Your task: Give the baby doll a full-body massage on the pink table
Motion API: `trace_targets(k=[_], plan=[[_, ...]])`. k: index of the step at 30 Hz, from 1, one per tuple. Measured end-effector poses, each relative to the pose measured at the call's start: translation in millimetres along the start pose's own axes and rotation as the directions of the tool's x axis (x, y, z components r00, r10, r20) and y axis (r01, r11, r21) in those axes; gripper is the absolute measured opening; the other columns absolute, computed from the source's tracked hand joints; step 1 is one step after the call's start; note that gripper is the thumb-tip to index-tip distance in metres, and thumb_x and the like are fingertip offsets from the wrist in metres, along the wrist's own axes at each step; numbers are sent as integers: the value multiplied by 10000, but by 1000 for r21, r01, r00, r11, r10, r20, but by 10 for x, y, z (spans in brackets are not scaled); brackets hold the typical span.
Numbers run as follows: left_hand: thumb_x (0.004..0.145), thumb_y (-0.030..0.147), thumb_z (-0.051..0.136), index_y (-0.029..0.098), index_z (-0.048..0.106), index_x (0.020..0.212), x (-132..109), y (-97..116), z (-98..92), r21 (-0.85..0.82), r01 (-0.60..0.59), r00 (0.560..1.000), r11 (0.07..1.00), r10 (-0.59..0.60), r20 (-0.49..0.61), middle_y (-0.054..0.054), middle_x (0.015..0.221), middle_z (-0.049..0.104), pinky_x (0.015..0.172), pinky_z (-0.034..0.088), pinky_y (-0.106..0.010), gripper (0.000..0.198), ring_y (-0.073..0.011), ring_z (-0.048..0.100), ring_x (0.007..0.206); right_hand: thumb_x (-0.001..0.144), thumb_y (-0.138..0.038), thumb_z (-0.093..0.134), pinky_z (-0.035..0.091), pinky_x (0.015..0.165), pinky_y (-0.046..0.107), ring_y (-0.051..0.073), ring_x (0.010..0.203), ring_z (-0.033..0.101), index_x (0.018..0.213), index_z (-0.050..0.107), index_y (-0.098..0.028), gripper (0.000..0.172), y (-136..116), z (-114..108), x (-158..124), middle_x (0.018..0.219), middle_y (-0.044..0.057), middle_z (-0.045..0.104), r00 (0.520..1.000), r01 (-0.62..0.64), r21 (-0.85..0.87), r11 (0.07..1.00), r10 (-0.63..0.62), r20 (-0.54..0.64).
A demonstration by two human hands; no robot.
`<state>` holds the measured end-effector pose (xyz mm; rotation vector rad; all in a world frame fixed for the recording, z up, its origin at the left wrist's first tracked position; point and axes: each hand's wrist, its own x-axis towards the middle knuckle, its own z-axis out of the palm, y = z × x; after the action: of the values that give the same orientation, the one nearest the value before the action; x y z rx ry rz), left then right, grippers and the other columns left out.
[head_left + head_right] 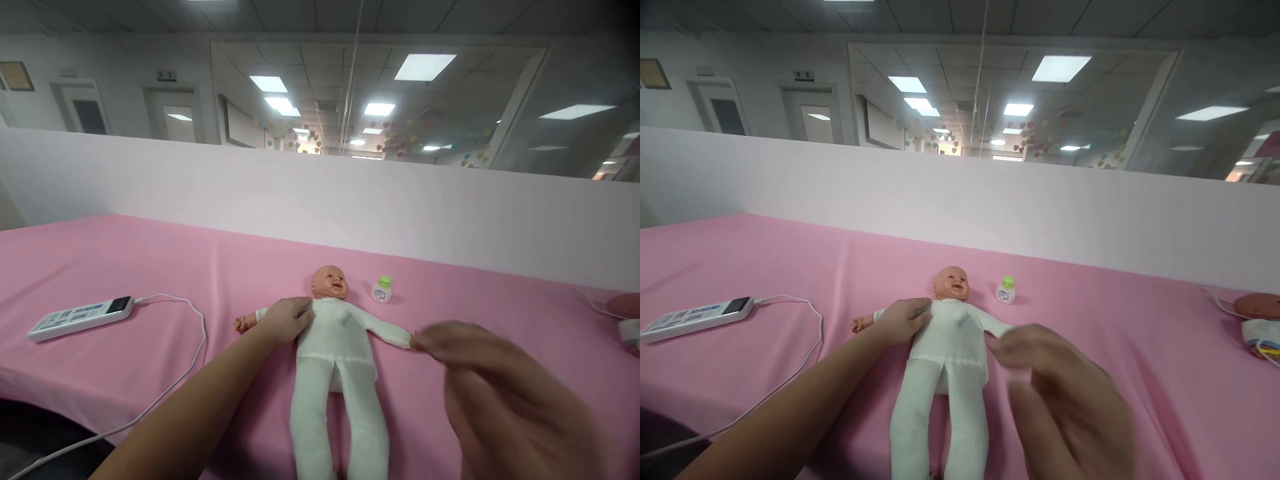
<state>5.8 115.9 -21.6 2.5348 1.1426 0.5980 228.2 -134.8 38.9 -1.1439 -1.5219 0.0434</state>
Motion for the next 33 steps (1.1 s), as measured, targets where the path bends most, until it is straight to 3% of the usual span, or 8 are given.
trace_targets(k=[3,7,10,13,16,21,29,33], plan=[[951,489,483,225,603,1467,-65,-116,-181,39,120,992,992,-119,-31,-100,1480,637,1095,475,-432,592,-319,603,1340,961,-454,638,591,851,429,298,1042,707,1109,744,-281,251,382,60,391,1132,77,758,954,-202,-165,965,232,190],[806,445,638,248,584,1484,-180,-377,-450,203,131,991,971,-136,11,-79,1552,569,1257,233,-520,708,-341,438,1486,843,-441,716,549,917,449,353,1180,670,1338,679,-253,531,1082,-55,647,1352,114,695,713,-390,-484,784,589,380],[711,413,718,264,612,1452,-255,-600,-561,275,171,971,946,-209,116,-102,1545,572,1228,229,-584,763,-384,436,1470,771,-312,736,526,862,401,329,1048,708,1248,730,-286,478,1491,-123,616,1219,82,755,573,-391,-557,732,668,475],[695,389,732,255,655,1378,-309,-784,-567,279,249,955,928,-283,89,-124,1520,590,1157,326,-552,700,-394,518,1387,774,-298,727,495,793,357,306,967,704,1188,750,-301,414,1706,-106,534,1126,59,774,597,-405,-522,751,649,471],[748,393,681,245,725,1098,-343,-882,-534,231,322,941,918,-337,26,-132,1317,709,865,485,-414,382,-361,670,1139,803,-339,705,457,734,332,294,907,687,1095,763,-269,306,1804,-106,480,1058,72,770,656,-387,-515,765,621,430],[785,439,658,244,634,824,-355,-913,-517,187,406,911,895,-411,-9,-88,1008,748,635,399,-326,200,-296,689,868,795,-372,702,401,655,306,258,791,641,904,725,-239,174,1984,-260,413,938,69,743,633,-461,-514,723,674,380],[739,443,719,276,677,851,-353,-905,-497,1,493,867,870,-491,-83,-34,876,750,601,408,-313,205,-277,683,799,708,-259,719,403,650,306,244,785,625,819,704,-238,114,2107,-395,383,867,47,726,625,-506,-493,707,695,355],[692,455,803,281,730,1031,-344,-862,-463,-262,474,839,841,-521,-156,-33,984,777,667,479,-313,388,-288,712,895,734,-303,795,485,731,327,262,898,659,1018,764,-238,293,2055,-426,398,1014,77,747,613,-674,-198,712,689,387]])
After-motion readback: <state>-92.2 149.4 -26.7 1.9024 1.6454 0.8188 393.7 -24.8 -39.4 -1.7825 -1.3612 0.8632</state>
